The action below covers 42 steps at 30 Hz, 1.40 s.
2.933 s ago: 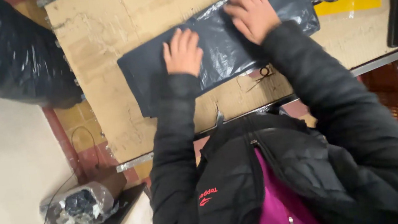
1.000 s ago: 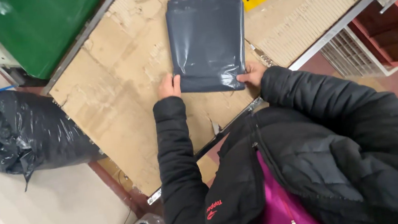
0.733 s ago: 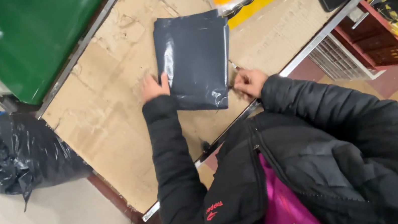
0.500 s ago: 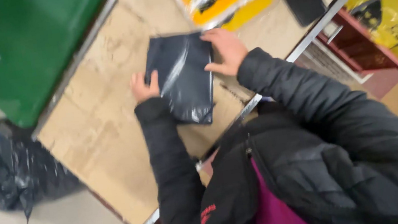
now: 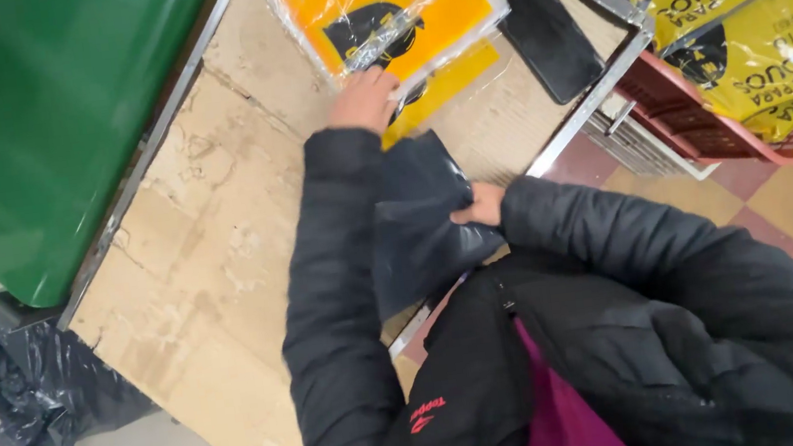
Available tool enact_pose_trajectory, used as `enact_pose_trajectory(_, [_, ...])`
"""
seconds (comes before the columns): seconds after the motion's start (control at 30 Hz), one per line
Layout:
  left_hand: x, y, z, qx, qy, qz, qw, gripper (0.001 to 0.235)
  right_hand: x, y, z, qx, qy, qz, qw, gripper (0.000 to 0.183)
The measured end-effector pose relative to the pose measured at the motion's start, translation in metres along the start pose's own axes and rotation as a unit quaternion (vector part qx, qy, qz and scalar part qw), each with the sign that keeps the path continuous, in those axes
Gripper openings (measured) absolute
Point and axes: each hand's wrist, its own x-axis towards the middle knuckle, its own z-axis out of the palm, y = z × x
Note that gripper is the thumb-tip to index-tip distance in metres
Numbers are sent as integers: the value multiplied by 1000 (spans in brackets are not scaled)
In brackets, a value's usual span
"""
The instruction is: The recorder folds black plastic bags and inserts them into yellow branded packaging sleeves.
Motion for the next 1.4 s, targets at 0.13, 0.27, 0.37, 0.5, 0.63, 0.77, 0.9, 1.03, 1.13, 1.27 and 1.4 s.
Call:
enact_pose_trajectory(0.13, [60,-41,46,63,-27,20,997,29,-9,44,-2,194,-2,90,977,39])
enact_pose_trajectory(0.27, [66,-72,59,-18,-99,-61,993,21,-28,50,-1,247,-28,124,961,39])
enact_pose_trajectory(0.37, [69,-91,61,-134,-57,-83,986,18,-35,44,-22,226,-19,77,971,42])
enact_pose_trajectory(0.5, [44,-57,5,-175,-7,-110,978,21,-52,49,-42,231,-10,96,968,44])
enact_pose_trajectory(0.63, [-33,6,-87,-124,38,-84,988,20,-54,31,-61,286,94,108,947,46])
enact_pose_trajectory(0.77, [-145,54,-143,-77,62,-48,994,16,-25,-21,-63,330,114,83,933,41])
enact_pose_trajectory(0.9, [-247,75,-150,31,99,-33,994,6,46,-31,-38,248,114,-2,962,33])
enact_pose_trajectory(1.03, [-331,75,-140,137,145,-100,975,5,131,-14,-12,12,155,-121,980,34])
enact_pose_trajectory(1.13, [-377,50,-110,198,152,-151,957,10,145,-54,-13,-24,221,-72,972,35])
enact_pose_trajectory(1.27, [-413,-6,-43,257,243,-205,913,10,103,-105,-48,27,341,-116,933,54])
enact_pose_trajectory(1.4, [-426,-48,11,228,261,-251,904,8,46,-42,-90,73,336,105,933,41])
